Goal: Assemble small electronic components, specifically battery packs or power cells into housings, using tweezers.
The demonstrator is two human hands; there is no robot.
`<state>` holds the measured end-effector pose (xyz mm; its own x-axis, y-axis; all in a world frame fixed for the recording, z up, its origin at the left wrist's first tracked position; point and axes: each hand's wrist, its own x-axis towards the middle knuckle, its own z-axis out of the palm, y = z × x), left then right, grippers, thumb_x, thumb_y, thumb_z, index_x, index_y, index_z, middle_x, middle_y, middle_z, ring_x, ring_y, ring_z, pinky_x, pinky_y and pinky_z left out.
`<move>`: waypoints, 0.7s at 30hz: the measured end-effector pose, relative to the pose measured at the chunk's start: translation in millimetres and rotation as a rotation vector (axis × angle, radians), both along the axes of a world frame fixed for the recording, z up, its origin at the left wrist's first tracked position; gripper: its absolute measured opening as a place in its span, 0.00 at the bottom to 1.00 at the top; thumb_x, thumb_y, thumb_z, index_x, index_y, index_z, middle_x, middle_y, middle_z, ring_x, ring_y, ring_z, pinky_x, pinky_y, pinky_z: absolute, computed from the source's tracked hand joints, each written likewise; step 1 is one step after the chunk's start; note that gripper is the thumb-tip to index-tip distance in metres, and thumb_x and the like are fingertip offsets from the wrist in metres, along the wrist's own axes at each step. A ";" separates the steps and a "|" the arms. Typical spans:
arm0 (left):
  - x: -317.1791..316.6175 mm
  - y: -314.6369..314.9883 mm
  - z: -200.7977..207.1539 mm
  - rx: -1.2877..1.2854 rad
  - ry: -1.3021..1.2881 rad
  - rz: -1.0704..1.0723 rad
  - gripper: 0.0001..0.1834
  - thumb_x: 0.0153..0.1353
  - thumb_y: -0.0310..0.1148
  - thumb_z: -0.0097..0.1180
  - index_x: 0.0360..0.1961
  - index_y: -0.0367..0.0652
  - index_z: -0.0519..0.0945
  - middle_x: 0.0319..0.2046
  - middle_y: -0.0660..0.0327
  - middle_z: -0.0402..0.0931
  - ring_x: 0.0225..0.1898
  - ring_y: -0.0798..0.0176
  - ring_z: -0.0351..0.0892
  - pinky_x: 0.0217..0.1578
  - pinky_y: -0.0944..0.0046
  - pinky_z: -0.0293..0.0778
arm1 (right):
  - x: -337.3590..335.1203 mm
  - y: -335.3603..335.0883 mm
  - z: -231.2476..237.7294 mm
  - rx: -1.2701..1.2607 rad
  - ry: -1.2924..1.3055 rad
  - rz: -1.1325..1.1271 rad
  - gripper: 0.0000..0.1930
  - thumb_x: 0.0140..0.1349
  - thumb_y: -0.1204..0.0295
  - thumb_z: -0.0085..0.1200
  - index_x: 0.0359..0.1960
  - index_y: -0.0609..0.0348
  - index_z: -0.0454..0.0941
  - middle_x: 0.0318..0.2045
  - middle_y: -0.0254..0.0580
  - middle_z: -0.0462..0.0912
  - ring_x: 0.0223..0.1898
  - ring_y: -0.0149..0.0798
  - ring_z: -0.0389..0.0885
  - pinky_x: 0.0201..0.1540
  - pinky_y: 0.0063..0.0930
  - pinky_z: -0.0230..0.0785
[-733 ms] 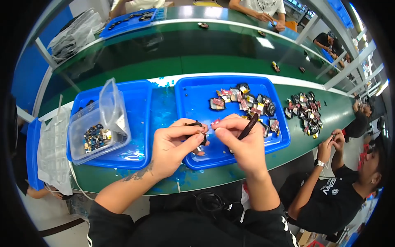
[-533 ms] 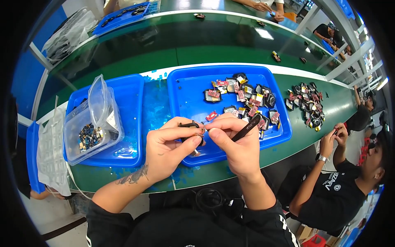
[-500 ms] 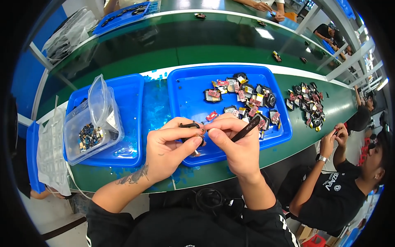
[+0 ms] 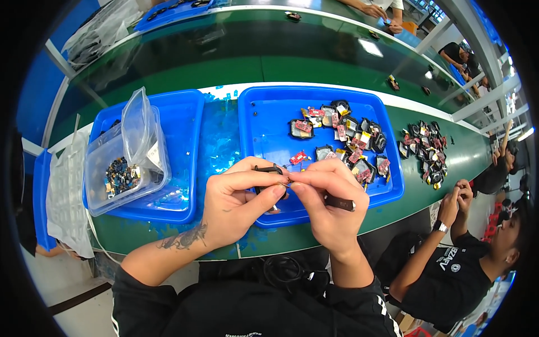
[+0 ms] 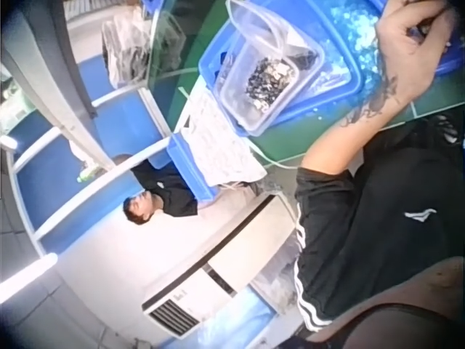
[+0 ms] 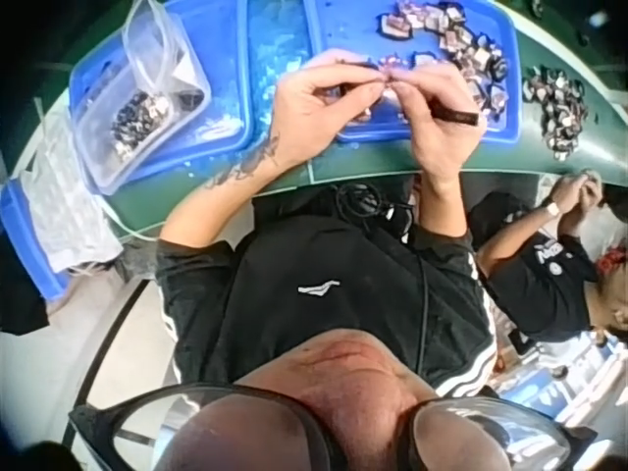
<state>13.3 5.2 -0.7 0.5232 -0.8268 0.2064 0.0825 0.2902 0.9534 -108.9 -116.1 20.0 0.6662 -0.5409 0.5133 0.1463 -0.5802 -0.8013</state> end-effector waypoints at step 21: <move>-1.2 1.1 3.8 -0.033 -0.524 0.100 0.11 0.51 0.19 0.63 0.37 0.38 0.84 0.40 0.56 0.78 0.36 0.62 0.81 0.33 0.67 0.77 | -9.2 -11.3 8.1 0.357 0.115 0.187 0.05 0.54 0.84 0.60 0.33 0.66 0.82 0.32 0.37 0.78 0.29 0.23 0.72 0.28 0.15 0.60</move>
<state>12.2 6.3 3.1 0.4188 -0.7668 0.4864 -0.4317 0.3031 0.8496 -118.1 -127.3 28.0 0.8120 -0.5357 0.2316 0.1203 -0.2348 -0.9646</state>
